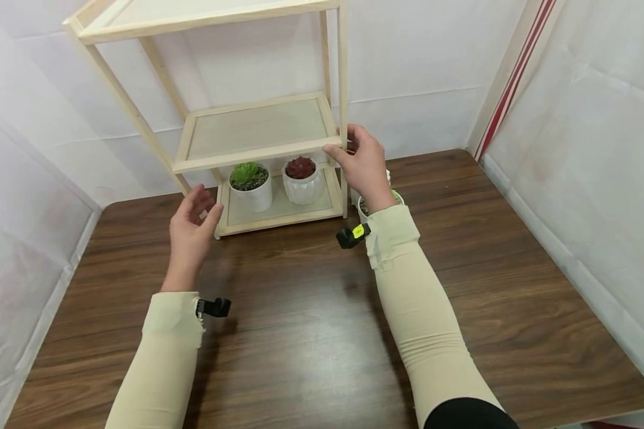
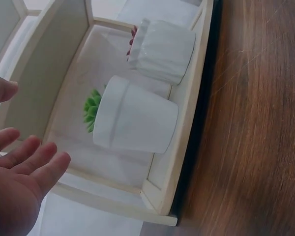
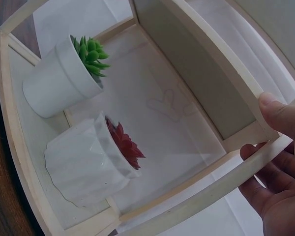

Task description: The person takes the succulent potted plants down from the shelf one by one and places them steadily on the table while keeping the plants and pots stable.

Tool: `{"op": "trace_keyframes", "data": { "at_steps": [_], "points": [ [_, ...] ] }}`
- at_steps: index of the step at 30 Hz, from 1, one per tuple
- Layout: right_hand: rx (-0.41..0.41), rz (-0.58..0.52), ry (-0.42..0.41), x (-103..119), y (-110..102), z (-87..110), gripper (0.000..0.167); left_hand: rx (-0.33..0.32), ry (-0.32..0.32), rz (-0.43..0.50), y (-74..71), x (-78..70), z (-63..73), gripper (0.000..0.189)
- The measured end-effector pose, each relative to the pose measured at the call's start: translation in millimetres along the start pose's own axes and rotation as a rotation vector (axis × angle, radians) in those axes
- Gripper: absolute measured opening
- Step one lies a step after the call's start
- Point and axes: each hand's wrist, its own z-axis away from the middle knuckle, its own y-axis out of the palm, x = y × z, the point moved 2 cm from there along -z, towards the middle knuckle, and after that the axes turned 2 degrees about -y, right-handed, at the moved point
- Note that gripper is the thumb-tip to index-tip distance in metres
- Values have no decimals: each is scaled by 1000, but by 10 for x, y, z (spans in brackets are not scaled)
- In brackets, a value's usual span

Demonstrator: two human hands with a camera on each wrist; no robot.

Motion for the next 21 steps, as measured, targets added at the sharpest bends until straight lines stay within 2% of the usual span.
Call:
{"op": "trace_keyframes", "data": {
  "at_steps": [11,21],
  "points": [
    [2,-18,18,-9,4,0,46,27,-43,-1,111,41,-69,61],
    [-3,-17,25,18,-3,27,46,38,-40,-39,170,104,-97,65]
  ]
}}
